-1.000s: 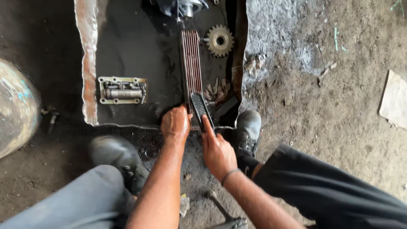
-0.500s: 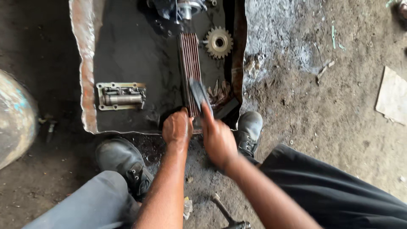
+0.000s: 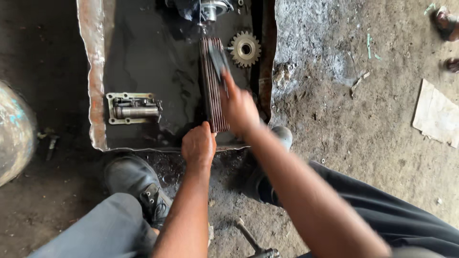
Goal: The person scrubs a metal engine component with a wire brush, then uses a small black block to rub the surface of a cylindrical part. They continue scrubbing the engine component with the wire brush, flipping it over to clean both sides.
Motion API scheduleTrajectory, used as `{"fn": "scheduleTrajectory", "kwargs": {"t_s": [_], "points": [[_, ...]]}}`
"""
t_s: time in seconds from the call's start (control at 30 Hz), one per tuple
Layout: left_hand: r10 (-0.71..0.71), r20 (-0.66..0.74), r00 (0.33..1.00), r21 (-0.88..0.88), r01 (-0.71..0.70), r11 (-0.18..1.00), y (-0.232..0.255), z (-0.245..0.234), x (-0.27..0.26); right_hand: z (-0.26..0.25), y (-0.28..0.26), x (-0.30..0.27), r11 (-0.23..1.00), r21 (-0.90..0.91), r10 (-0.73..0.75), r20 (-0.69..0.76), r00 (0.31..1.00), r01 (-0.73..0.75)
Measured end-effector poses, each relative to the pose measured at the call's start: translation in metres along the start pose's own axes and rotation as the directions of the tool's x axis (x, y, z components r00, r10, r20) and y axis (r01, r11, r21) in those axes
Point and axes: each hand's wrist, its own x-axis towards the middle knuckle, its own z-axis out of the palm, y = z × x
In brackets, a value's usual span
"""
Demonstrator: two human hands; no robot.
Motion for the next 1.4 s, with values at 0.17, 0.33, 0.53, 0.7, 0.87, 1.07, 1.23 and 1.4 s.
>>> {"fn": "scheduleTrajectory", "kwargs": {"t_s": [0.17, 0.33, 0.53, 0.7, 0.87, 1.07, 1.23, 1.4], "points": [[-0.086, 0.112, 0.990, 0.029, 0.084, 0.996, -0.002, -0.001, 0.003, -0.004, -0.019, -0.127, 1.000, 0.021, 0.004, 0.007, 1.000, -0.004], [-0.091, 0.091, 0.992, -0.026, 0.093, 0.995, -0.001, 0.000, 0.002, 0.017, -0.002, -0.010, 0.994, 0.058, 0.091, 0.010, 0.996, -0.091], [-0.071, 0.073, 0.995, -0.002, 0.072, 0.997, 0.003, -0.005, -0.004, -0.003, -0.005, 0.019, 0.984, 0.146, 0.096, 0.054, 0.994, -0.103], [-0.140, 0.174, 0.975, 0.051, 0.133, 0.990, 0.003, -0.005, 0.003, -0.014, -0.027, -0.122, 0.986, 0.050, 0.150, 0.132, 0.980, -0.158], [-0.076, 0.056, 0.996, 0.028, 0.075, 0.997, 0.003, 0.000, 0.001, 0.013, -0.007, -0.013, 0.995, 0.087, 0.043, -0.021, 0.999, -0.041], [0.016, -0.042, 0.999, 0.017, -0.016, 1.000, 0.002, -0.004, -0.002, -0.005, -0.005, 0.040, 0.981, 0.193, -0.006, -0.048, 0.999, 0.015], [-0.099, 0.109, 0.989, 0.040, 0.095, 0.995, 0.001, 0.002, 0.001, -0.008, -0.013, -0.116, 0.973, 0.225, 0.041, 0.019, 0.999, -0.044], [-0.027, 0.039, 0.999, 0.044, 0.025, 0.999, -0.005, 0.006, 0.004, 0.002, -0.012, -0.064, 0.995, 0.099, 0.005, -0.076, 0.997, 0.003]]}}
